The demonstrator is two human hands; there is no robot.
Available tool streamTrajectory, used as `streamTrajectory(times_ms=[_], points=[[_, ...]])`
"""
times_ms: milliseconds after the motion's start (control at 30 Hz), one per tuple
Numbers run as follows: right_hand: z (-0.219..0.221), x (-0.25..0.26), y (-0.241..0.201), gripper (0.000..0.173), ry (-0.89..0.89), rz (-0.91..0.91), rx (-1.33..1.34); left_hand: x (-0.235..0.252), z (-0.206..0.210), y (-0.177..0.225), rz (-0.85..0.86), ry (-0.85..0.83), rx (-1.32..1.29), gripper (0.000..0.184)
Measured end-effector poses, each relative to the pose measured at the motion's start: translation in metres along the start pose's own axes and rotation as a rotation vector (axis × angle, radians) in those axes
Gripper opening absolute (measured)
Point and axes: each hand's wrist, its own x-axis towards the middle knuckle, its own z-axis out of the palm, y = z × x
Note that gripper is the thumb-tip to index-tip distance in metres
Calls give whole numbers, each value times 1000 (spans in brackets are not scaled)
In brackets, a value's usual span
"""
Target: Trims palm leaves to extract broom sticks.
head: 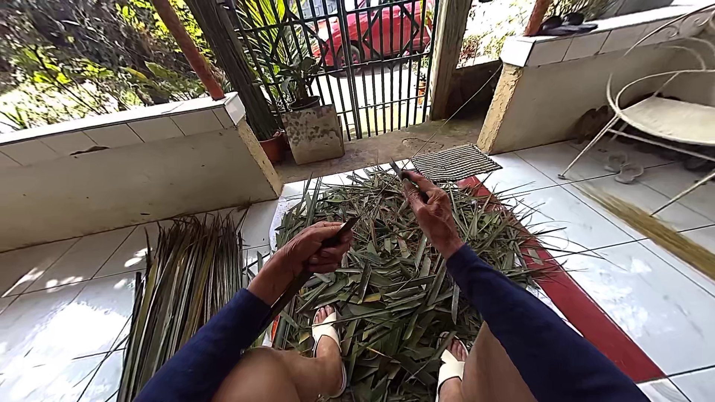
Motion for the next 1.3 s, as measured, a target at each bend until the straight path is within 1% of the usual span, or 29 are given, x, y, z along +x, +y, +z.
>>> streamTrajectory(times_ms=[67,133,200,267,433,600,833,933,1100,1233,1300], points=[[8,-12,-7,32,-50,-44,20,0,-1,1,6,-24,-64,35],[19,-25,-14,33,-150,-102,42,-1,-3,4,19,-38,-110,38],[30,-32,-16,34,-210,-141,30,-2,-4,7,21,-64,-132,35],[35,-33,-14,33,-198,-157,18,1,-5,8,11,-94,-140,31],[25,-24,-16,33,-109,-152,9,4,-6,5,-22,-154,-148,25],[13,-11,-10,33,-52,-135,89,0,-3,3,-45,-120,-88,26],[2,12,3,34,-65,10,222,-11,-10,-2,-74,-97,-33,24],[1,25,16,33,-10,40,279,-17,-14,-5,-88,-67,-45,23],[-14,44,38,33,162,114,330,-26,-20,-6,-58,10,62,26],[-31,50,50,35,343,136,252,-27,-20,-5,12,151,181,32],[-36,46,50,36,332,140,210,-21,-17,-5,63,257,268,36]])
